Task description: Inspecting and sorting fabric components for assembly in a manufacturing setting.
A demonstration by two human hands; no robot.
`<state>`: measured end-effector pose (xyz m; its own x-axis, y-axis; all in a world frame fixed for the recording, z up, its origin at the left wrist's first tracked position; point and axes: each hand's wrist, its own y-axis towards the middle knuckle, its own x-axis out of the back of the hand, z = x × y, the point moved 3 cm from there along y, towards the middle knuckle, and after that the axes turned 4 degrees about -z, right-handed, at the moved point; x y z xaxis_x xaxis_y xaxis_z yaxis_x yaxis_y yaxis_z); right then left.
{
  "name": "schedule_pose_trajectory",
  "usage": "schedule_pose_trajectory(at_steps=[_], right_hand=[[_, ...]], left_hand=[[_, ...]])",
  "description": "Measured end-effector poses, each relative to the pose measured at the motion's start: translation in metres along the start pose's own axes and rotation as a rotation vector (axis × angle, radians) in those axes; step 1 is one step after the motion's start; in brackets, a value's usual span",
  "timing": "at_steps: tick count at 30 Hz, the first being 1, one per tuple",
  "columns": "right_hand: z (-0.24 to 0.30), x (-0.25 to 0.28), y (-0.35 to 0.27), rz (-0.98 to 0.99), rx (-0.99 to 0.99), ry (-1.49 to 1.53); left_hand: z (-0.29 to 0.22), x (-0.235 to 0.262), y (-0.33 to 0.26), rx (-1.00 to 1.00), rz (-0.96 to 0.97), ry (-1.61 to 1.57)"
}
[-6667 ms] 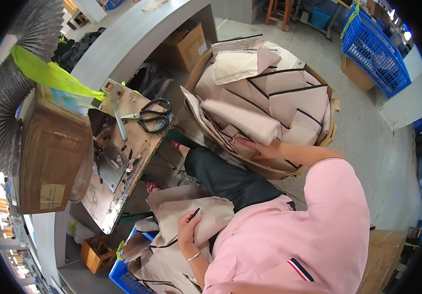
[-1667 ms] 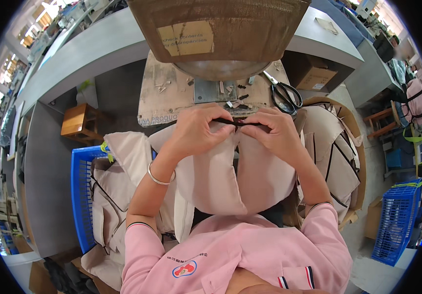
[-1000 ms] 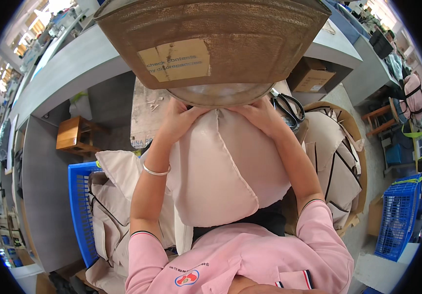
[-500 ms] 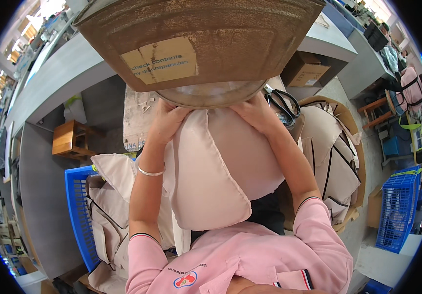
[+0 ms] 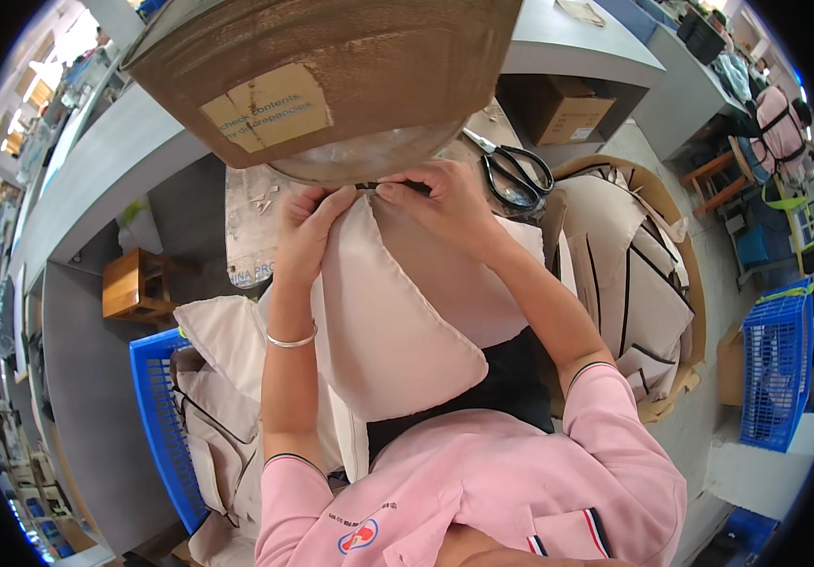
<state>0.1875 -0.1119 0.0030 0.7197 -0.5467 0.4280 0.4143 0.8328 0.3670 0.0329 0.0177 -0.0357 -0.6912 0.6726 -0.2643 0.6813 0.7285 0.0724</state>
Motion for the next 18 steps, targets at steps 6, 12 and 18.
schedule_pose_trajectory(at_steps=[6, 12, 18], right_hand=[[-0.016, -0.004, 0.012, -0.028, -0.031, 0.134], [-0.04, -0.013, 0.026, -0.075, 0.04, 0.315], [-0.024, -0.002, 0.021, -0.085, 0.047, 0.195]], left_hand=[[-0.002, -0.003, 0.003, -0.021, -0.067, 0.144], [-0.006, -0.004, 0.01, -0.083, -0.056, 0.103], [-0.006, -0.003, 0.011, -0.121, -0.1, 0.121]])
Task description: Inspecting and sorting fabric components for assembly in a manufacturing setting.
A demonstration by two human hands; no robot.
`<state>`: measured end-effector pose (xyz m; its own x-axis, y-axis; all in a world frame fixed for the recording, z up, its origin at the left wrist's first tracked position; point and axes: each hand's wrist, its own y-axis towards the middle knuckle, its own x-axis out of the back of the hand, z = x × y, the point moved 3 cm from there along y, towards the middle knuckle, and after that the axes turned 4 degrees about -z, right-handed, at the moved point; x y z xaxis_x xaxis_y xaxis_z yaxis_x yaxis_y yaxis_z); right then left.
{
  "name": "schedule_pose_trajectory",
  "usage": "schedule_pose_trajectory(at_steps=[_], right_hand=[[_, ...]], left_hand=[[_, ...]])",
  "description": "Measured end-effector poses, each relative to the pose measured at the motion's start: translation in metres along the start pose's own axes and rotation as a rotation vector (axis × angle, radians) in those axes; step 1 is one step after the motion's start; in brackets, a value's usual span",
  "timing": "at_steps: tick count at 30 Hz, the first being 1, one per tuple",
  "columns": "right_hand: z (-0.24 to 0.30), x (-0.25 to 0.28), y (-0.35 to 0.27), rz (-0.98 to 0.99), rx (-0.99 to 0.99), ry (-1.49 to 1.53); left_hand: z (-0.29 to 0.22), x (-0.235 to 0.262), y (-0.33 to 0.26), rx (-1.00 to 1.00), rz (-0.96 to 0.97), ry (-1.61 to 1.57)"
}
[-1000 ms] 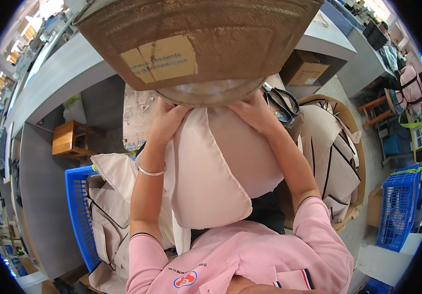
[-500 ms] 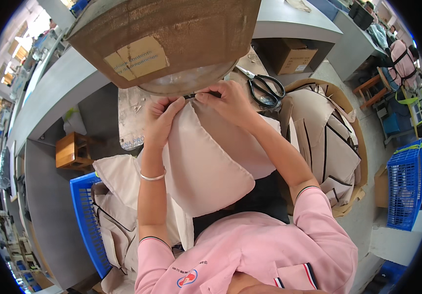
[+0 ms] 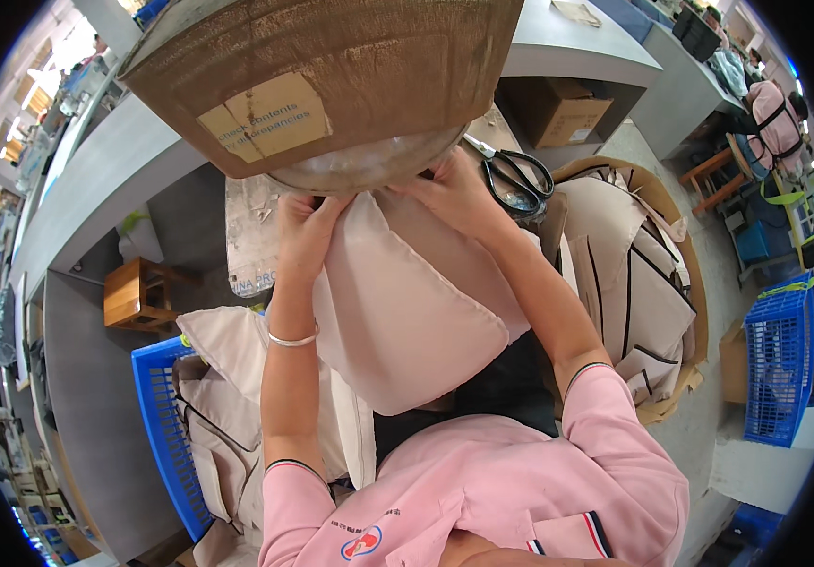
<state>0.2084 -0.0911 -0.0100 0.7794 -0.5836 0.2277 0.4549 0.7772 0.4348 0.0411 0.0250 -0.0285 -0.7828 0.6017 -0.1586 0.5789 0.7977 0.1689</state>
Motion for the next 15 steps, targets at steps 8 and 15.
schedule_pose_trajectory(at_steps=[8, 15], right_hand=[[0.087, 0.057, -0.092, -0.064, -0.079, -0.16], [0.137, 0.204, -0.208, -0.918, -0.133, -0.288]], left_hand=[[-0.005, 0.02, -0.057, 0.028, 0.012, 0.262], [0.0, 0.014, -0.125, 0.041, -0.046, 0.12]])
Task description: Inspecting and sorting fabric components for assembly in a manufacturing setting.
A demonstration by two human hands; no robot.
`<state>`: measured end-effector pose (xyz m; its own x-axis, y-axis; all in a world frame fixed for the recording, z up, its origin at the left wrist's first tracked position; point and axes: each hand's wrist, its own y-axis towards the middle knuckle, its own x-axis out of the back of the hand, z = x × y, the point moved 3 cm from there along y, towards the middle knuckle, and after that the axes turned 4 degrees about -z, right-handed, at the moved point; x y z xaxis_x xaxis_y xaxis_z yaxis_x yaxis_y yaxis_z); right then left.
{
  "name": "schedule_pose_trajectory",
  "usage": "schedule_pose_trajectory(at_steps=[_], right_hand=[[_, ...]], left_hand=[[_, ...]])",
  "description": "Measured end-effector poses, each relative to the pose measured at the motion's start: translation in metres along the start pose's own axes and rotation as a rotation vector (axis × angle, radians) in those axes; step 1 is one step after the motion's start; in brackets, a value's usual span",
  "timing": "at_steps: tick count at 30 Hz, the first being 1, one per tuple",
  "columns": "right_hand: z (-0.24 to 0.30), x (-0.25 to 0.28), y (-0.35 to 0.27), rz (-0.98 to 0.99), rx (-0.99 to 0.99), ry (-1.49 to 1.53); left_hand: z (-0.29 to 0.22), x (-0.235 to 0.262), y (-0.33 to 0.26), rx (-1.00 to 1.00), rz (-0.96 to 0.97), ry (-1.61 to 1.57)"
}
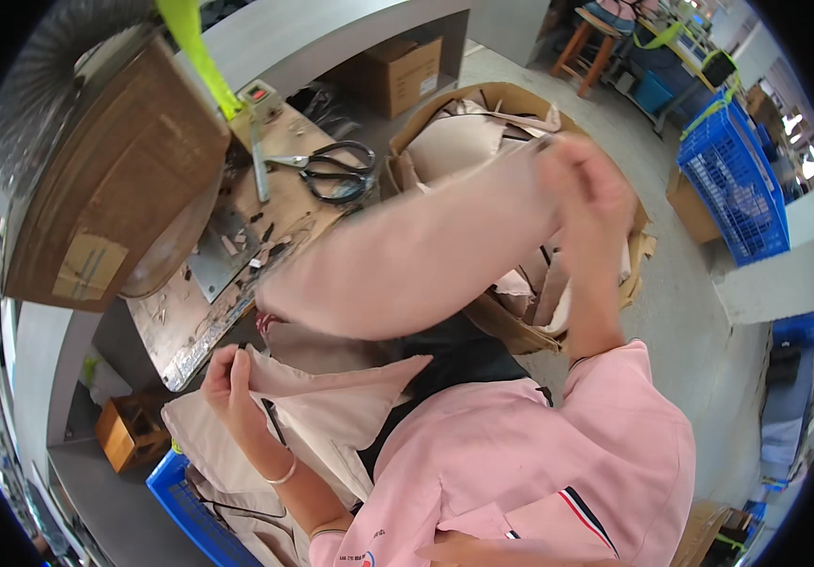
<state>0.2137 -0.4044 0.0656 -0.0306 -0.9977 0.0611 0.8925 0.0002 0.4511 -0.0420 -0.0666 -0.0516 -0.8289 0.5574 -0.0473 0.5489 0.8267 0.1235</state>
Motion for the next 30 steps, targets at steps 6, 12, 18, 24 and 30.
schedule_pose_trajectory(at_steps=[6, 12, 18, 24, 30], right_hand=[[-0.117, 0.184, 0.121, -0.522, -0.14, 0.275], [-0.298, 0.36, 0.134, -0.703, -0.32, -0.289], [-0.287, 0.285, 0.068, -0.388, -0.068, -1.114], [-0.114, 0.021, -0.058, 0.78, 0.067, -0.113], [-0.06, -0.092, -0.13, 1.223, -0.153, -0.032]], left_hand=[[-0.007, -0.013, -0.033, -0.011, 0.018, 0.017], [-0.019, -0.03, -0.049, -0.073, 0.113, 0.083], [-0.02, -0.063, -0.051, -0.176, 0.116, 0.346], [-0.027, -0.112, -0.064, -0.287, 0.148, 0.346], [-0.016, -0.094, -0.083, -0.484, 0.142, 0.373]])
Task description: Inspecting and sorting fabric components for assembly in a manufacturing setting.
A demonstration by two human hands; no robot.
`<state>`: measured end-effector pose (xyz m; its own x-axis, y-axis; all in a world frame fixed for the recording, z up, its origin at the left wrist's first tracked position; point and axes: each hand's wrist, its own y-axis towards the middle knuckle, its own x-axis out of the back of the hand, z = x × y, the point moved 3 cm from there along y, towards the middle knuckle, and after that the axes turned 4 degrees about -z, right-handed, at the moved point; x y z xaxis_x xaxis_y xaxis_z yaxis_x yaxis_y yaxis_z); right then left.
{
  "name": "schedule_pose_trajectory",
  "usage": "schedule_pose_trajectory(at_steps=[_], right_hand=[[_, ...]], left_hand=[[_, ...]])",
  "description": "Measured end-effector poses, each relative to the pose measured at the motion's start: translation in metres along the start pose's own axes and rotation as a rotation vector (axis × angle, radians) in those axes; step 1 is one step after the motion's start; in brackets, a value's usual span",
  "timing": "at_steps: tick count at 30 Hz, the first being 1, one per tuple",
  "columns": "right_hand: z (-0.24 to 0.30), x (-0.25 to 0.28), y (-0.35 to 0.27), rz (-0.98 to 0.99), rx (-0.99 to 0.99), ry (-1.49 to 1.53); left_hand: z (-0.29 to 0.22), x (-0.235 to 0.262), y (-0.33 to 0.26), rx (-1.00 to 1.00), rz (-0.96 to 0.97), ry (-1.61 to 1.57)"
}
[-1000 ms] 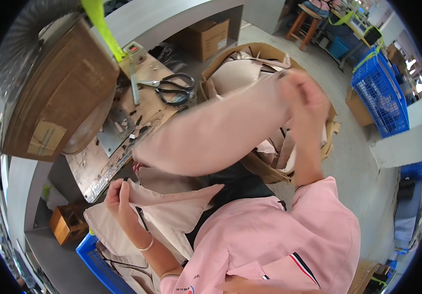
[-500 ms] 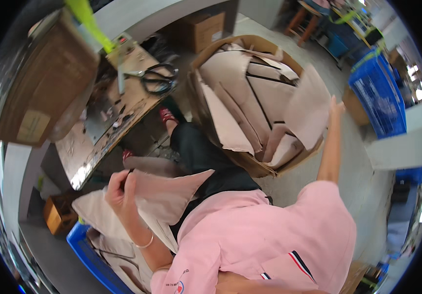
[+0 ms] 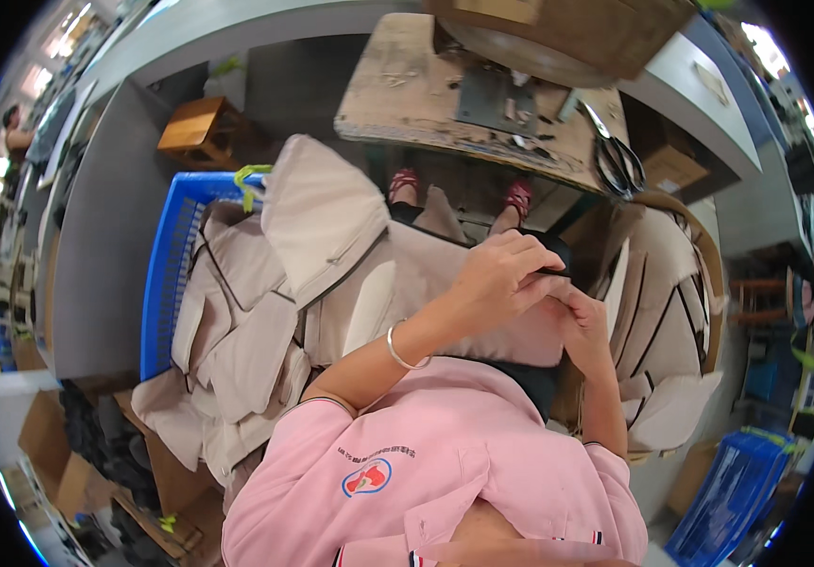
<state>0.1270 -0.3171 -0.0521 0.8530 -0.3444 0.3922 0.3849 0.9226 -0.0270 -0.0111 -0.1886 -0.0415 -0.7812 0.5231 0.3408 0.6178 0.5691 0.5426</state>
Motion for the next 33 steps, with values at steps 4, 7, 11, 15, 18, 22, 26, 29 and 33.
schedule_pose_trajectory(at_steps=[4, 7, 11, 15, 18, 22, 26, 29, 33], right_hand=[[0.009, 0.019, 0.006, -0.05, -0.012, -0.064], [0.023, 0.038, 0.001, -0.081, 0.045, -0.105], [0.037, 0.059, -0.004, -0.147, 0.093, -0.102], [0.046, 0.057, -0.01, -0.105, 0.171, -0.13], [0.056, 0.039, -0.018, 0.041, 0.266, -0.135], [0.068, 0.013, -0.021, 0.235, 0.328, -0.162], [0.068, 0.016, -0.016, 0.253, 0.34, -0.236], [0.059, 0.034, -0.009, 0.181, 0.253, -0.223], [0.054, 0.047, 0.004, -0.057, 0.165, -0.41]], left_hand=[[0.05, 0.055, -0.024, -0.016, -0.047, 0.265], [0.095, 0.099, -0.032, 0.129, 0.265, 0.453], [0.089, 0.134, -0.051, 0.045, 0.654, 0.656], [0.032, 0.163, -0.101, -0.106, 0.778, 0.781], [-0.017, 0.187, -0.156, -0.007, 0.677, 0.652], [-0.053, 0.165, -0.227, 0.6, 0.767, 0.465], [-0.053, 0.151, -0.263, 0.838, 0.451, -0.069], [-0.044, 0.146, -0.257, 0.46, 0.177, 0.159], [-0.017, 0.121, -0.217, 0.536, 0.187, -0.032]])
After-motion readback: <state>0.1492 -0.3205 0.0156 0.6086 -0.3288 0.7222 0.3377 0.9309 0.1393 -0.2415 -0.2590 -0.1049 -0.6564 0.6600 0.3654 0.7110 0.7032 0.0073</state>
